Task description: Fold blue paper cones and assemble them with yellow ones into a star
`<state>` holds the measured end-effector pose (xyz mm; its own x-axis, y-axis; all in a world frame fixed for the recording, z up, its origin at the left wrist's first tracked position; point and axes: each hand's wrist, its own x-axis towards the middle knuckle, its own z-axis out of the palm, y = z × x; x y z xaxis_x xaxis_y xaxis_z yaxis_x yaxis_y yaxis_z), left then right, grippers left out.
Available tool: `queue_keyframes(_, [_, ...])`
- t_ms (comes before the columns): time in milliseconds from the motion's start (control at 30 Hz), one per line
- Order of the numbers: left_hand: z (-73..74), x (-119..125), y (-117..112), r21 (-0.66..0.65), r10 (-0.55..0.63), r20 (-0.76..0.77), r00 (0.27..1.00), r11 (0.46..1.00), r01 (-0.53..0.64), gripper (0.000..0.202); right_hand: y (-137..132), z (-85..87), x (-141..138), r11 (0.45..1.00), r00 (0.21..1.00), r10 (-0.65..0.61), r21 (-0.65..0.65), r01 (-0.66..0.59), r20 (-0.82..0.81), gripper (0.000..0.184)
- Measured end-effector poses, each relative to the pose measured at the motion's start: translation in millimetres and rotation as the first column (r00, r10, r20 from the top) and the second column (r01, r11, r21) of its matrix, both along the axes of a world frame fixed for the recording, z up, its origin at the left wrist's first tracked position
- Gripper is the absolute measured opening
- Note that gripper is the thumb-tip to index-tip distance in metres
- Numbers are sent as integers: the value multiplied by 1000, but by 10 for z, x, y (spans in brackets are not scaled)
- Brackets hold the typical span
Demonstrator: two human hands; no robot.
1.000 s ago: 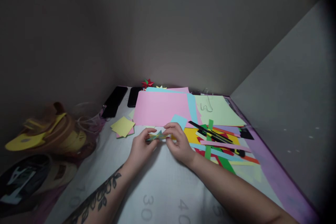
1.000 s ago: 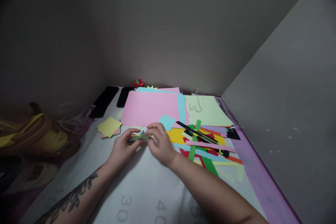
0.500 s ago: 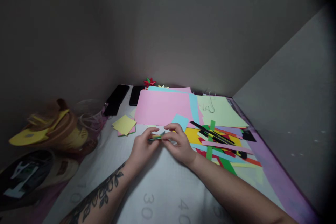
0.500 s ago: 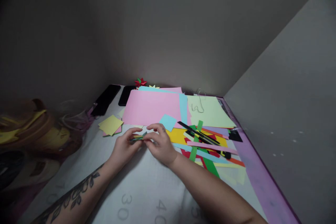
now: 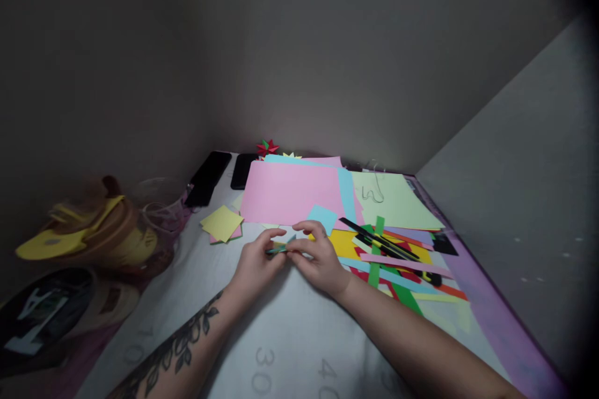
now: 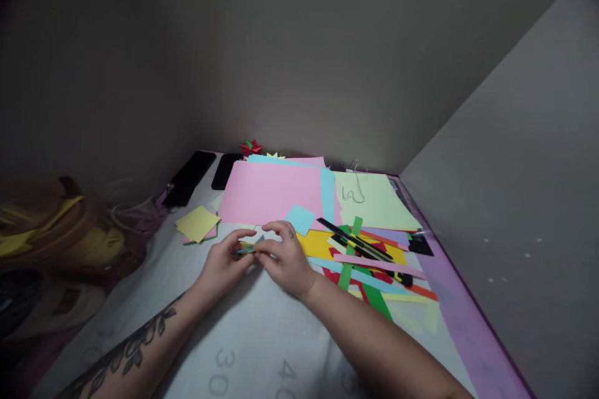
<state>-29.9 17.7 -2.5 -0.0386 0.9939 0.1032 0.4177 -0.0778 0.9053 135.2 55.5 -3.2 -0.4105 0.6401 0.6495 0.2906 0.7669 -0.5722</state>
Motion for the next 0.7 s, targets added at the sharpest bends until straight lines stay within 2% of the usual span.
queue_keyframes(167, [9,-2,-13,35,-41,-14,999,999,41,36,-21,4,-10,1000,1000,7,-28,-6,16,12])
queue_keyframes(333, [-32,-20,-14,53,2,2,1000,999,-2,37,-35,10,-5,1000,1000,1,5,-1,21,12])
queue_keyframes(700, [-51,-23,-56,199,7,-267,964,979,48,35,-63,10,-50,996,997,-81,-39,81,18,13])
